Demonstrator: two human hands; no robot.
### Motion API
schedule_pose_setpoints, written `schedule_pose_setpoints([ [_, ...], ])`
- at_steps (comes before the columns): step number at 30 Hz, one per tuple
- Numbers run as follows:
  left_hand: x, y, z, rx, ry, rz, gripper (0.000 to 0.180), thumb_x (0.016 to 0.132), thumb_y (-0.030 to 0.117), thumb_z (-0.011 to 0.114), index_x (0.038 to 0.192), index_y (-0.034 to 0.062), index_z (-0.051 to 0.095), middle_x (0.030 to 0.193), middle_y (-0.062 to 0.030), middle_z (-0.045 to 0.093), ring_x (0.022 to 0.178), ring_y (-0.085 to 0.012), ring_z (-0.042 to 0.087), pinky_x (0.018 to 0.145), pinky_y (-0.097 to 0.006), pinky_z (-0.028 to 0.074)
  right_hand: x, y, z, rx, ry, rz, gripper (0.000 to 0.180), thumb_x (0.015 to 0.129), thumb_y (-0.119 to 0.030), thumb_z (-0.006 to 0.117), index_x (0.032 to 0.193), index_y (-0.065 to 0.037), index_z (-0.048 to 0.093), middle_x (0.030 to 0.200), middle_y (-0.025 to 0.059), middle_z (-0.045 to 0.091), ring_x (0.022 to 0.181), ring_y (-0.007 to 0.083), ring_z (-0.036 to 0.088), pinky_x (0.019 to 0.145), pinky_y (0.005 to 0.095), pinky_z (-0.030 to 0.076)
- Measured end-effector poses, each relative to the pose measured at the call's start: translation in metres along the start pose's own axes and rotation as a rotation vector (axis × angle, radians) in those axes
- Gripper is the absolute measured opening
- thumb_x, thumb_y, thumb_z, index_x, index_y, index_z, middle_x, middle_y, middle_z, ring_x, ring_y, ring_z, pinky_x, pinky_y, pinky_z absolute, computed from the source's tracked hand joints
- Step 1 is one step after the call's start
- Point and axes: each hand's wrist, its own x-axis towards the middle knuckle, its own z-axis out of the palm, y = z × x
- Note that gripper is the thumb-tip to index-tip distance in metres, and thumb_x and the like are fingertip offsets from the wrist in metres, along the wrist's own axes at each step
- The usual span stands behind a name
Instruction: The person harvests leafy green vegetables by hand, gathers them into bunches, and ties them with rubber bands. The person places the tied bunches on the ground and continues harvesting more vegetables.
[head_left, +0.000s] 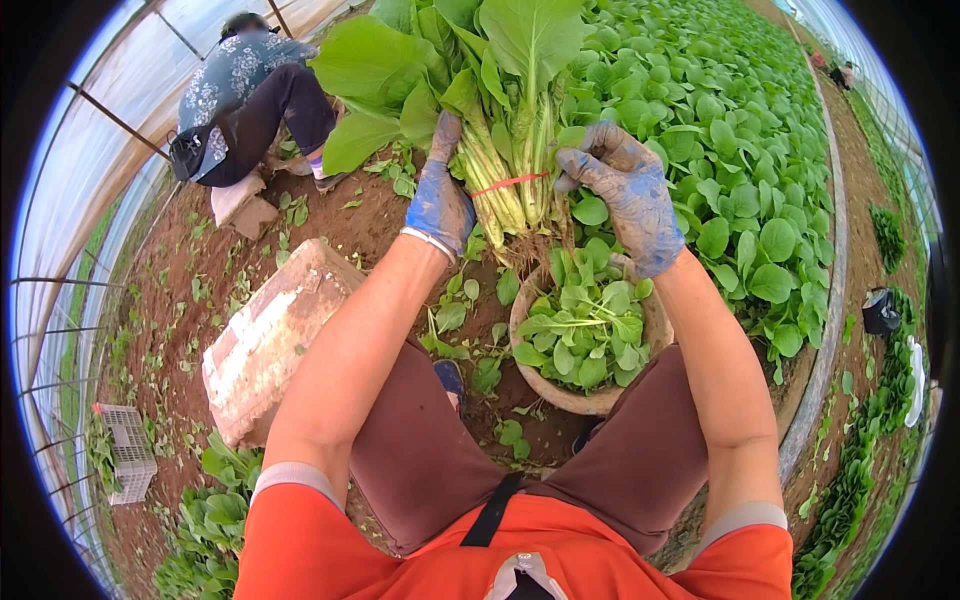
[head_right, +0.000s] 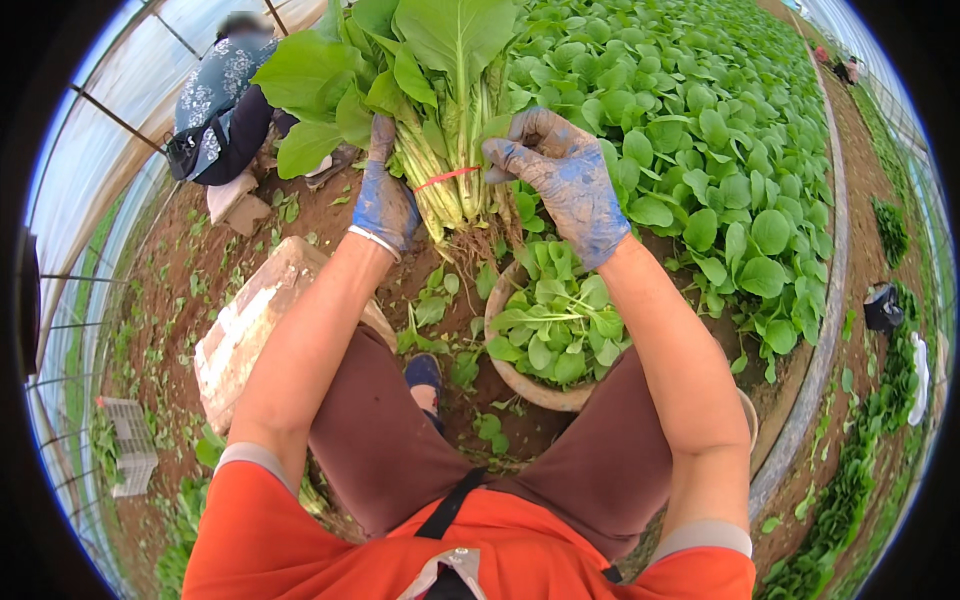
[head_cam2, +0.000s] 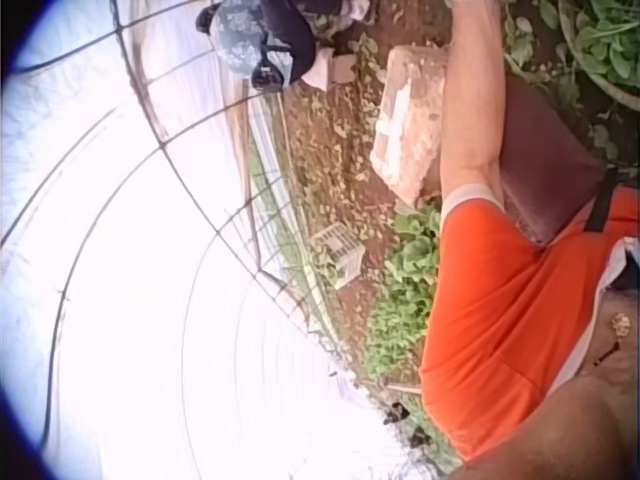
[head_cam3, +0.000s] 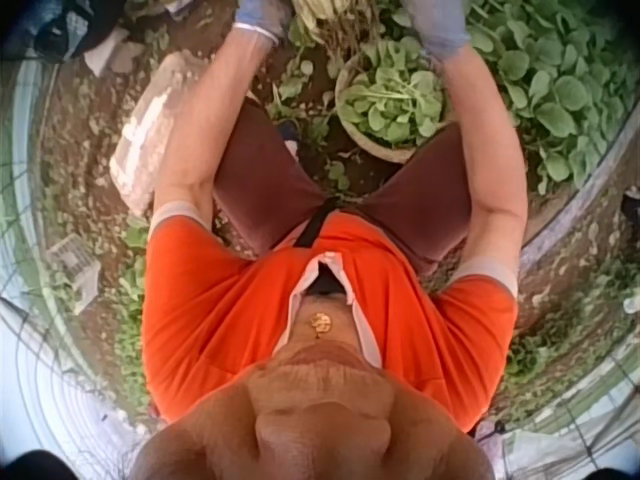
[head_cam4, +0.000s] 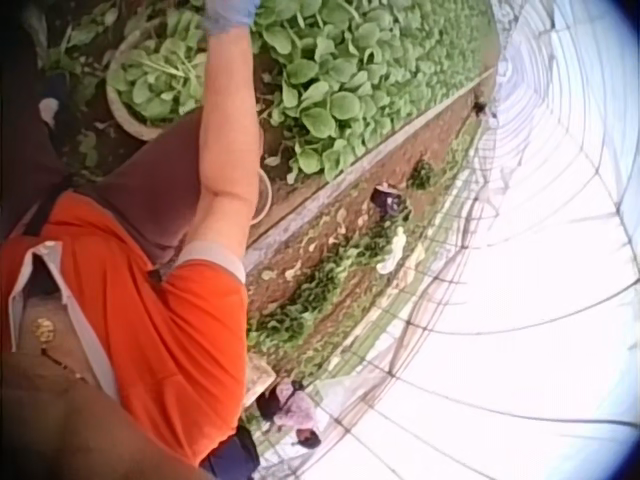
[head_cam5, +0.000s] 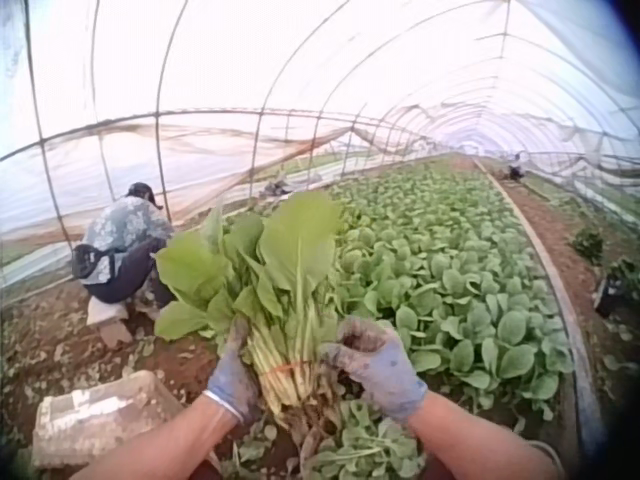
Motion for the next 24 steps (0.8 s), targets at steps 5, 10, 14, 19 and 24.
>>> schedule_pose_setpoints([
  [5, 0.007, 0.011, -0.006, 0.013, -0.011, 0.086, 0.074, 0.08, 0.044, 0.073, 0.137, 0.0103, 0.042, 0.133, -0.0094, 0.052, 0.121, -0.0274, 0.05, 0.106, -0.045, 0.039, -0.017, 0.004, -0.026, -0.2, -0.341, 0.382, 0.021, 0.084, -0.016, 0.072, 0.092, 0.0, 0.06, 0.084, 0.0066, 0.065, 0.077, 0.0163, 0.066, 0.075, 0.0286, 0.05],
  [10, 0.009, 0.013, -0.009, 0.047, 0.015, 0.108, 0.072, 0.08, 0.042, 0.074, 0.136, 0.0098, 0.044, 0.133, -0.0098, 0.052, 0.12, -0.0268, 0.051, 0.105, -0.044, 0.04, -0.028, 0.012, -0.037, -0.71, -0.179, 0.421, 0.074, 0.08, -0.039, 0.075, 0.134, 0.004, 0.046, 0.127, 0.0249, 0.055, 0.122, 0.0287, 0.051, 0.1, 0.0362, 0.043],
  [14, 0.003, 0.004, -0.002, 0.103, -0.005, 0.097, 0.068, 0.081, 0.037, 0.075, 0.135, 0.0086, 0.044, 0.132, -0.01, 0.052, 0.12, -0.0251, 0.051, 0.104, -0.041, 0.041, -0.01, 0.016, -0.013, -0.382, -0.095, 0.196, 0.1, 0.079, -0.045, 0.074, 0.146, 0.005, 0.019, 0.142, 0.0236, 0.04, 0.133, 0.0268, 0.039, 0.107, 0.0353, 0.036],
  [19, 0.003, -0.018, 0.005, 0.144, -0.051, 0.064, 0.069, 0.08, 0.029, 0.077, 0.134, 0.0065, 0.041, 0.131, -0.0096, 0.052, 0.118, -0.0242, 0.053, 0.101, -0.04, 0.045, 0.001, 0.037, 0.018, -0.193, -0.022, 0.0, 0.084, 0.079, -0.029, 0.077, 0.139, 0.005, 0.03, 0.133, 0.0183, 0.049, 0.12, 0.0224, 0.051, 0.1, 0.0335, 0.043],
  [24, 0.007, -0.015, 0.003, 0.088, -0.07, -0.015, 0.075, 0.079, 0.027, 0.078, 0.137, 0.0069, 0.034, 0.13, -0.0111, 0.051, 0.117, -0.0249, 0.052, 0.1, -0.04, 0.046, 0.006, 0.042, 0.019, -0.066, 0.063, 0.02, 0.065, 0.08, -0.021, 0.078, 0.127, 0.007, 0.042, 0.121, 0.015, 0.059, 0.105, 0.0171, 0.058, 0.092, 0.0304, 0.047],
])
